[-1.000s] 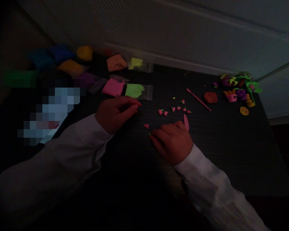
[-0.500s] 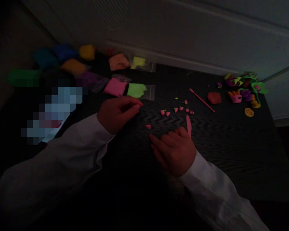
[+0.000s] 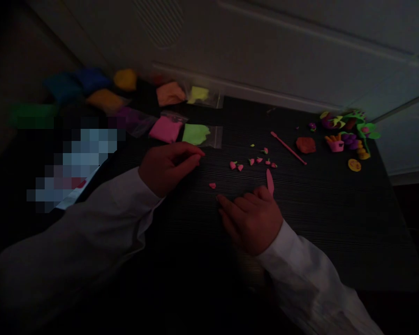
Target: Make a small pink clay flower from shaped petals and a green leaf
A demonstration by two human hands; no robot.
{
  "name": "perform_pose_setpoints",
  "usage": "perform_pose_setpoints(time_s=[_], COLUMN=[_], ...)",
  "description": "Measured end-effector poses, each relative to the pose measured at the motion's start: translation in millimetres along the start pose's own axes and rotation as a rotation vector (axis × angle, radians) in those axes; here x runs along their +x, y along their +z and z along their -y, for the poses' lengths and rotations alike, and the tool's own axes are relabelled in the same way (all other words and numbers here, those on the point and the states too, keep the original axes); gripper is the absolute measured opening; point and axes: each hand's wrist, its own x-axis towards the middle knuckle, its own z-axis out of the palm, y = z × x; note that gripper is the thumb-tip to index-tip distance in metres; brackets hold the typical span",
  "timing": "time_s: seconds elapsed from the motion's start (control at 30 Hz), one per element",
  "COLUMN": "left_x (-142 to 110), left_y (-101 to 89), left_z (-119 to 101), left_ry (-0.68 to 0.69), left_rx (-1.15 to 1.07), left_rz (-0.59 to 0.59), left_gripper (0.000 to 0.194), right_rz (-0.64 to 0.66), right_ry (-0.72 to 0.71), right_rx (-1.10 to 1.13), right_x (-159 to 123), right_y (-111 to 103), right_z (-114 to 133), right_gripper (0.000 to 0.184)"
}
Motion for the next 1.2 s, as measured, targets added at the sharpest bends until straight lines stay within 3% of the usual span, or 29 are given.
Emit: perform_pose_setpoints(time_s=[0.17,0.3,0.43,0.6,0.7,1.2], left_x=[0.0,-0.2,-0.3,-0.2,-0.3,-0.5], left_y=[-0.3,-0.4,-0.3,-0.1,0.1,0.0], left_z=[0.0,-0.1,-0.3,0.2,-0.2,0.3], left_ry=[0.001,0.004,0.003,0.003,-0.002,0.000], left_rx=[0.013,0.020,0.014,0.012,0.006,-0.001], left_rz=[0.001,0.002,0.001,-0.005,-0.006,0.000], left_gripper=[0.022,0.021,0.022,0.021,0.021,0.021], right_rz=[0.031,0.033,0.052,0.034,0.045,-0.035], right_ry=[-0.043,0.019,-0.045,0.030,-0.021,0.043], right_rx=[0.017,0.005,0.027,0.004,0.033,0.041], right_x=[-0.1,-0.9,-1.1,-0.4,-0.2,-1.9], right_y=[0.4,1.3,1.3,0.7,0.9,-2.7], right_z=[0.1,-0.1,-0.1,-2.1,-1.7,-6.5], right_gripper=[0.033,0.034,0.035,0.034,0.033,0.032])
